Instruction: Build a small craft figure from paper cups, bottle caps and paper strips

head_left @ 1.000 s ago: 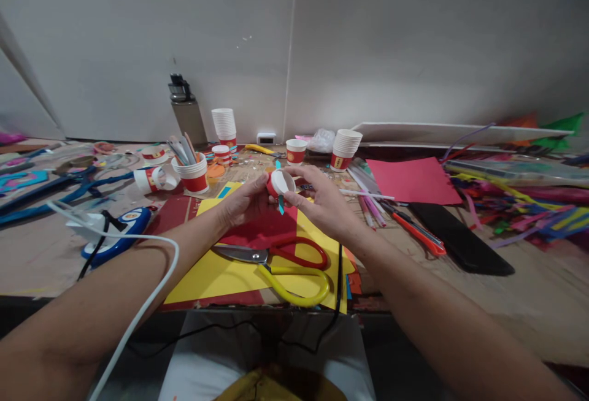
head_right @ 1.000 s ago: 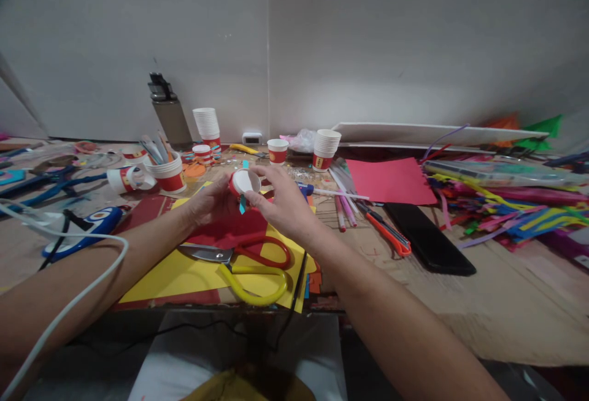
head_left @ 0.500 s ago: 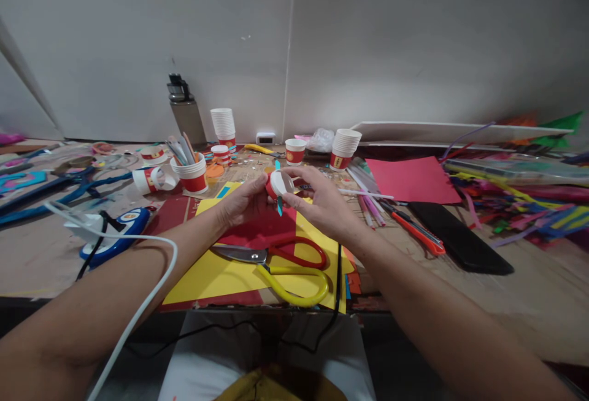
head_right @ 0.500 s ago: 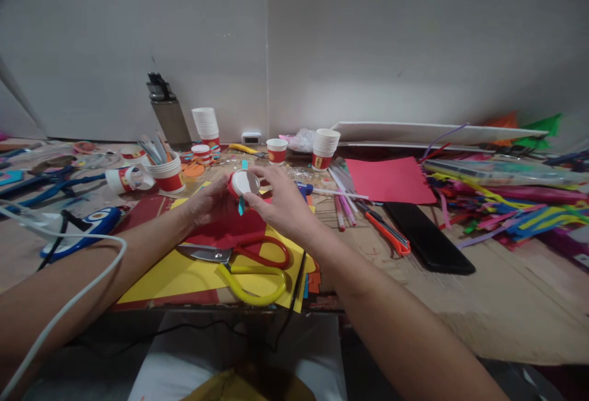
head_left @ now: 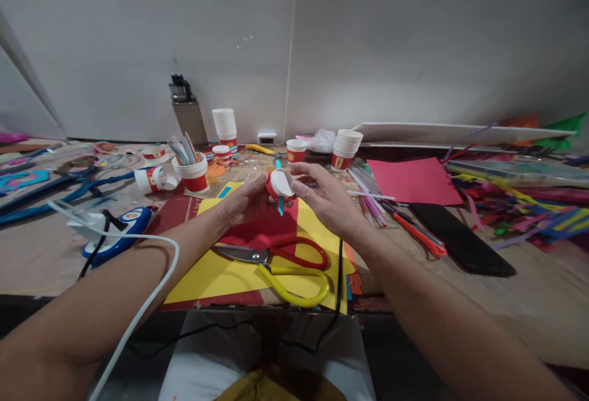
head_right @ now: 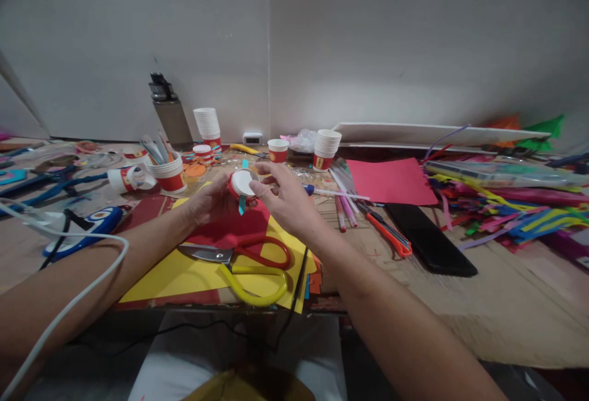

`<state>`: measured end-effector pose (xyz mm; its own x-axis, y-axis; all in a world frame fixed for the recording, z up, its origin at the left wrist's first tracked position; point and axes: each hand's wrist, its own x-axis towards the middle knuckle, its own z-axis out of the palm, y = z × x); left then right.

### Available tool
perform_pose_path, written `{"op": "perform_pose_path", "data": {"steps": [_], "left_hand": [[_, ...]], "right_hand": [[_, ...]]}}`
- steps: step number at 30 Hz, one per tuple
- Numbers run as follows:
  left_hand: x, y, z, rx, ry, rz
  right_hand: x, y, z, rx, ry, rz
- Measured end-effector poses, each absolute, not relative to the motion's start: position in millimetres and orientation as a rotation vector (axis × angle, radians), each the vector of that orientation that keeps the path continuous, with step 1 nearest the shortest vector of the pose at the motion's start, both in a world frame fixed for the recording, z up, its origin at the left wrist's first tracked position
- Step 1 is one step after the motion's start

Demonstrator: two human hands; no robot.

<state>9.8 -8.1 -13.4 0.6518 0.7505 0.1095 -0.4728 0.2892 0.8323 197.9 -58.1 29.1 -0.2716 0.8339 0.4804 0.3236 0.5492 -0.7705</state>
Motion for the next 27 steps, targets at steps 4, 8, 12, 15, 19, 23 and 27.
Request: {"op": "perform_pose_path", "data": {"steps": [4,8,12,15,19,23,27], "left_hand": [[8.5,-8.7,-14.0,1.023,0.317,0.827],[8.2,-11.2,-9.4,1.154,0.326,0.901],[8.9,-13.0,-0.8,1.317,0.346,1.012],[9.0,-13.1,3.2,1.375,0.364,1.059],[7.7,-11.7,2.8,1.405,0.404,1.048],[6.5,-10.4,0.4,1.421,0.415,1.062],[7.0,-9.2,-1.2,1.432,0.41,1.088]], "right_hand": [[196.8,-59.0,29.3,-0.929,-1.848,0.673],[197.1,-61.0,30.2,-0.978,-1.802,0.626],[198.9,-61.2,29.6,-0.994,-1.77,0.607],[198.5,-61.4,29.1,-0.984,-1.778,0.605],[195.6,-64.2,31.6,-1.013,-1.799,0.583],[194.3,-66.1,32.5,-1.025,-1.82,0.532],[194.8,-65.5,29.4,-0.987,-1.858,0.477]]}}
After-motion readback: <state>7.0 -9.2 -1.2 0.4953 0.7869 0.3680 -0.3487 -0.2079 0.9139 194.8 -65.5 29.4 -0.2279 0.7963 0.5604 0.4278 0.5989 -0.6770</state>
